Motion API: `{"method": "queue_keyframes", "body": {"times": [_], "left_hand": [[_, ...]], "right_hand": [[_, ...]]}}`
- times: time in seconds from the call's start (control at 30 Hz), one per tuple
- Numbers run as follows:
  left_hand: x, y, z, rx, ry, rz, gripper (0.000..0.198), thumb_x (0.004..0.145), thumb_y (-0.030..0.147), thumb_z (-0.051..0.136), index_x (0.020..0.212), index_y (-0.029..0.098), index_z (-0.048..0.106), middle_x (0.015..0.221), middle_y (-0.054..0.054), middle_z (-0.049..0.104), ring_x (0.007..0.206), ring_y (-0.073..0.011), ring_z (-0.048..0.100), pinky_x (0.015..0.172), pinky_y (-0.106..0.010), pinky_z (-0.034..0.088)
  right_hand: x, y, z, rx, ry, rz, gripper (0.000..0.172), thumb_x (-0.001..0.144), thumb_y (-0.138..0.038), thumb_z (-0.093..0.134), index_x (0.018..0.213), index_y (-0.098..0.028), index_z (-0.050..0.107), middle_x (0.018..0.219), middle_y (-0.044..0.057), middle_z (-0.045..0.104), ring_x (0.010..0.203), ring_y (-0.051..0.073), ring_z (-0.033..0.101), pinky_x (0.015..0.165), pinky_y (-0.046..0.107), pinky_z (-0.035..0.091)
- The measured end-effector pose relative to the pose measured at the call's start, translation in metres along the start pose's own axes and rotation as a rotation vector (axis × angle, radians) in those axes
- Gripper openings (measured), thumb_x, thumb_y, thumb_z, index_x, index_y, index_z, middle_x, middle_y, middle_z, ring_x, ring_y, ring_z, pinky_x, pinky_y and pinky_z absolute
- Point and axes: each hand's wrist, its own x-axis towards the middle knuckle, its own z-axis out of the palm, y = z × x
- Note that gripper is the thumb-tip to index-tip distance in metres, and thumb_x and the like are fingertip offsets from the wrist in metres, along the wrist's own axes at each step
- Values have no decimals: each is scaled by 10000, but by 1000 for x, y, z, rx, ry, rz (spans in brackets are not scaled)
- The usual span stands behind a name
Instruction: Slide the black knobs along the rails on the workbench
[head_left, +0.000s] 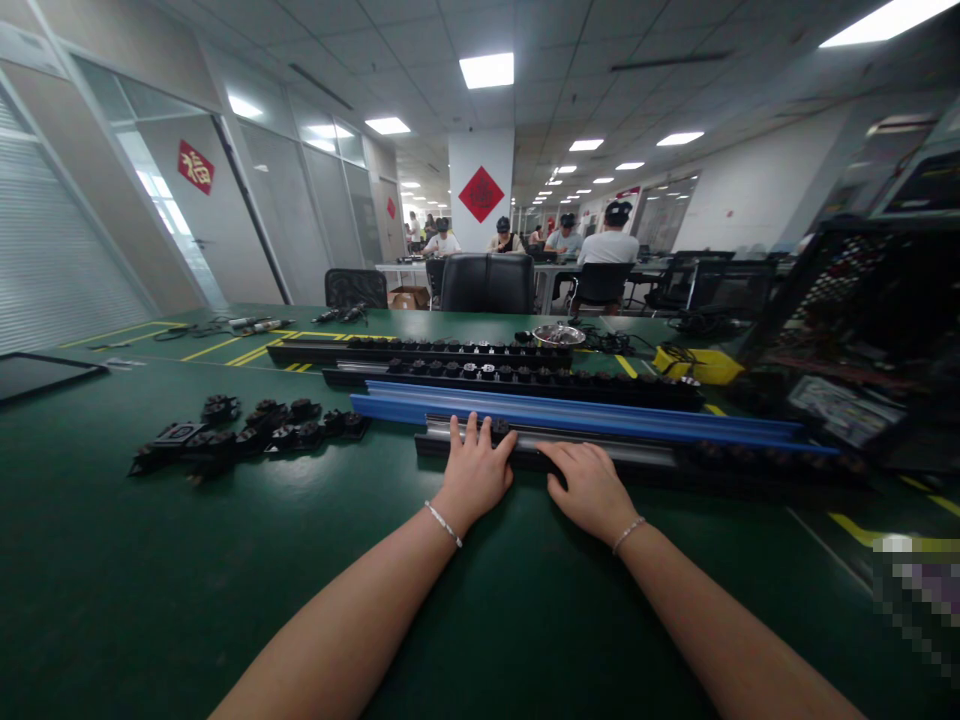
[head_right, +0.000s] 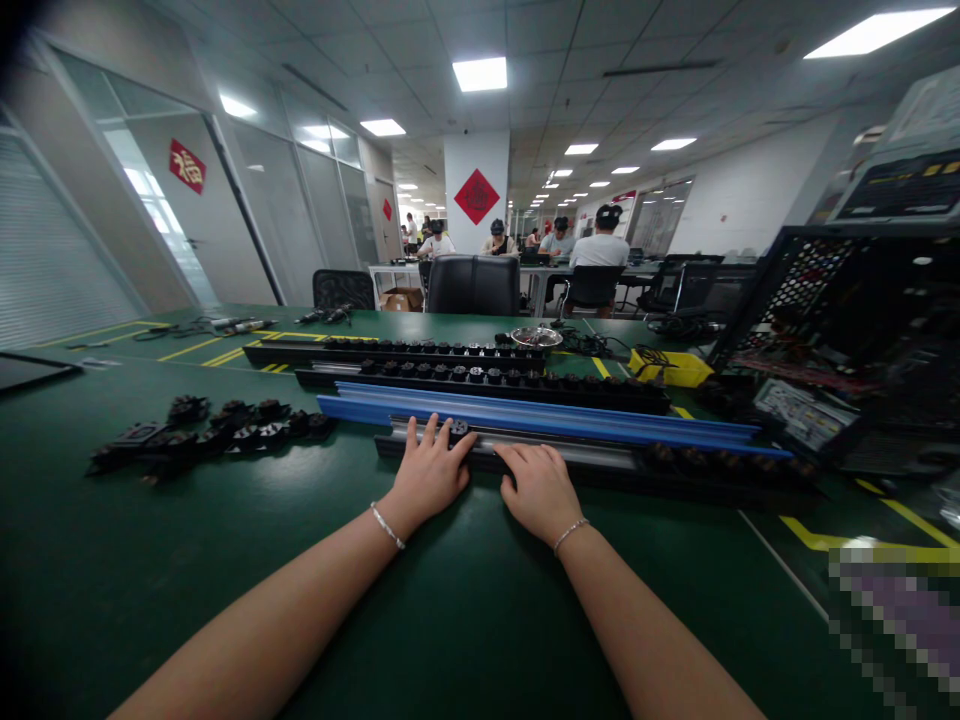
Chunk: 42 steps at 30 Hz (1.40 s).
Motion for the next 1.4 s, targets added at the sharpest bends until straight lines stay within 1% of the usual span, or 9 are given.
{"method": "queue_keyframes", "body": {"times": [0.13, 0.27, 0.37, 0.53, 0.73, 0.9, 1.2, 1.4], "left_hand": [[0, 0, -1, -5, -24, -63, 441, 823, 414, 507, 1246, 288, 518, 1341, -132, 491, 1294, -376, 330, 1041, -642, 106], [-1, 1, 0, -5, -24, -106, 509, 821, 531, 476, 1284, 319, 485, 1357, -123, 476, 1294, -394, 324, 1021, -657, 134], [0, 0, 1, -3, -12, -108, 526, 832, 568, 432, 1298, 328, 473, 1344, -125, 490, 1280, -394, 348, 1018, -654, 139], [1, -2, 1, 10, -1, -103, 499, 873, 556, 344, 1275, 309, 506, 1298, -131, 532, 1260, -375, 389, 1032, -634, 127], [0, -6, 3, 8, -17, -128, 506, 891, 548, 297, 1289, 304, 492, 1311, -142, 520, 1250, -362, 406, 1020, -596, 204], [0, -8, 3, 14, -31, -143, 515, 894, 546, 287, 1296, 294, 486, 1315, -150, 513, 1238, -362, 421, 1005, -587, 236], [2, -8, 1, 49, -77, -180, 535, 894, 563, 249, 1301, 309, 485, 1321, -146, 512, 1257, -350, 405, 1029, -571, 201], [3, -12, 1, 39, -81, -194, 541, 896, 561, 245, 1304, 301, 488, 1321, -155, 510, 1252, -359, 408, 1028, -596, 172]], "right_hand": [[0, 0, 0, -12, 4, -6, 417, 791, -208, 448, 1195, -234, 550, 1130, 52, 633, 1056, 183, 534, 975, 373, 312], [0, 1, 1, -18, 8, -11, 420, 792, -211, 448, 1199, -232, 549, 1129, 57, 633, 1060, 189, 531, 970, 377, 315], [0, 1, 1, -25, 8, -11, 417, 800, -211, 443, 1203, -232, 548, 1136, 56, 630, 1071, 189, 525, 974, 375, 311], [0, 2, 1, -12, -2, -11, 410, 828, -173, 394, 1203, -232, 548, 1137, 48, 630, 1067, 176, 526, 974, 361, 307], [1, 4, 2, 9, -7, -14, 408, 842, -166, 368, 1201, -229, 551, 1124, 48, 632, 1051, 180, 528, 967, 360, 306], [0, 4, 2, 20, -2, -10, 409, 840, -150, 371, 1197, -231, 555, 1117, 41, 634, 1048, 179, 527, 961, 353, 307], [0, 9, 7, 8, 18, -17, 412, 841, -105, 366, 1181, -218, 568, 1107, 40, 641, 1032, 165, 533, 942, 322, 318], [0, 9, 4, -44, 25, 7, 358, 860, -141, 381, 1146, -213, 584, 1076, 40, 655, 1005, 168, 551, 938, 332, 317]]}}
